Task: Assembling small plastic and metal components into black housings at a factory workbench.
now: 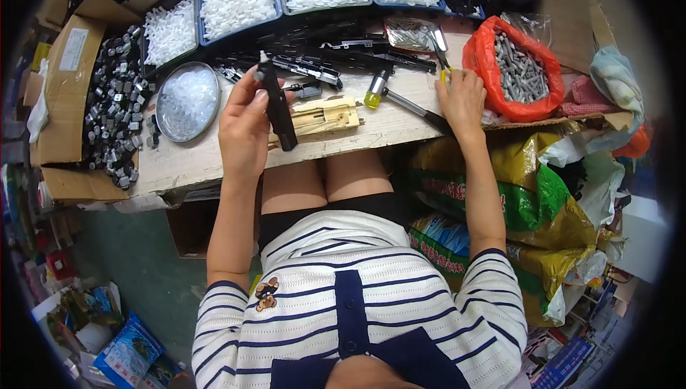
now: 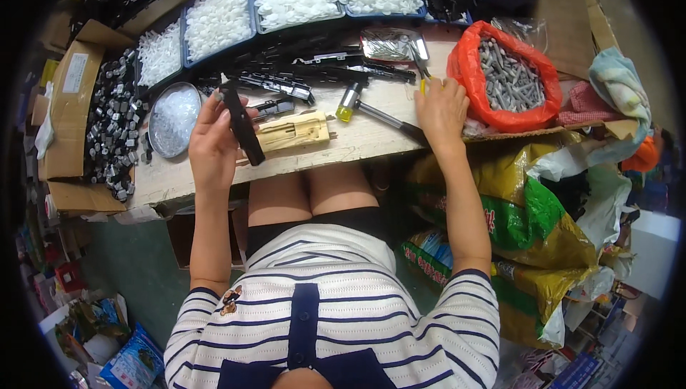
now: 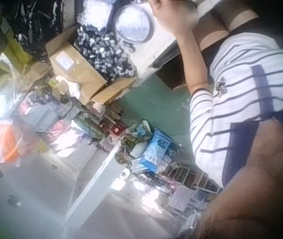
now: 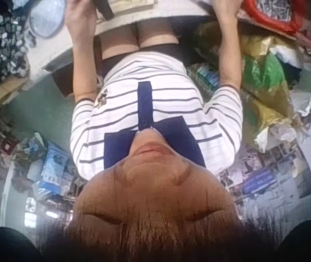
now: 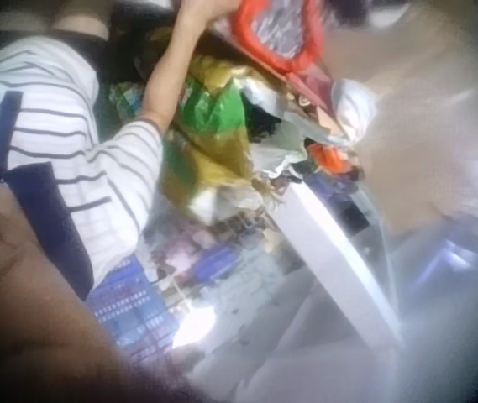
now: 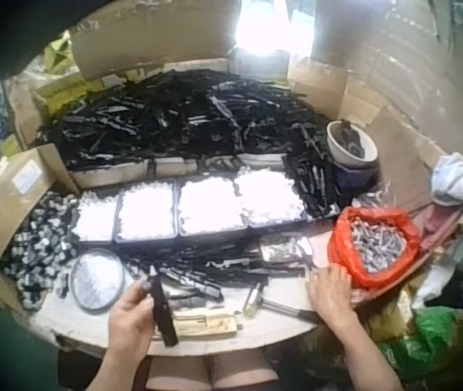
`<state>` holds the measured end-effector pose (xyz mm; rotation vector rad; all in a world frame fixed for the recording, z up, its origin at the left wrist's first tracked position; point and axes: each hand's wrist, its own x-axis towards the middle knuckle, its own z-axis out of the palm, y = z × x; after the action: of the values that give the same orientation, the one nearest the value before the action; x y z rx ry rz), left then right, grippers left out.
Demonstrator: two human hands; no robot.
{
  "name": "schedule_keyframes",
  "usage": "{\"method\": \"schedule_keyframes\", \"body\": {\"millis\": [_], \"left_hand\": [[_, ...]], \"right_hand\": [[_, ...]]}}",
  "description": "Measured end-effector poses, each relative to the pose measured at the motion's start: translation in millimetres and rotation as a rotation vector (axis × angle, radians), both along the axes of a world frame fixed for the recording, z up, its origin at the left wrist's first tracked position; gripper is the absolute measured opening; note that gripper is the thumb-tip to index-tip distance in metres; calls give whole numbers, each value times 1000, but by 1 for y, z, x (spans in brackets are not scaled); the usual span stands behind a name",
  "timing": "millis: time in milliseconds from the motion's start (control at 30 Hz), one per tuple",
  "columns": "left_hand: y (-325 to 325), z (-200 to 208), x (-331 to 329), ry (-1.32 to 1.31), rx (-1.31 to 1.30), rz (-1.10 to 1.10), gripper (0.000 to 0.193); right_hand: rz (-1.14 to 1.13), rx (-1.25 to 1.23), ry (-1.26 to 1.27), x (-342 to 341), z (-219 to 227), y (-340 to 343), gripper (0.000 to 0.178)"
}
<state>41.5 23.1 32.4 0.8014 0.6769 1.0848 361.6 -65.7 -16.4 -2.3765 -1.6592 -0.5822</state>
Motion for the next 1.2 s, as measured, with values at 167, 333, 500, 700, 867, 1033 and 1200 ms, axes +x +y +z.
{"method": "schedule_keyframes", "body": {"millis": [167, 333, 500, 700, 867, 1033, 1200], "left_hand": [[-5, -14, -8, -192, -170, -165, 32], [-20, -21, -17, -105, -165, -173, 27], [-39, -25, -29, -19, -73, -253, 23], [-53, -26, -35, 239, 28, -183, 23], [-60, -23, -38, 305, 72, -128, 21], [-60, -25, -41, 346, 82, -93, 20], [-47, -20, -53, -13, -268, -433, 16]], "right_hand": [[-23, -58, -178, 12, -13, 6, 19], [193, 225, 385, -6, 15, -1, 18], [552, -1, 955, -106, 55, -14, 16], [843, -196, 876, -149, 45, -16, 19], [872, -249, 822, -160, 48, -15, 20], [905, -248, 754, -163, 46, -15, 22], [913, -400, 697, -157, 43, -15, 24]]}}
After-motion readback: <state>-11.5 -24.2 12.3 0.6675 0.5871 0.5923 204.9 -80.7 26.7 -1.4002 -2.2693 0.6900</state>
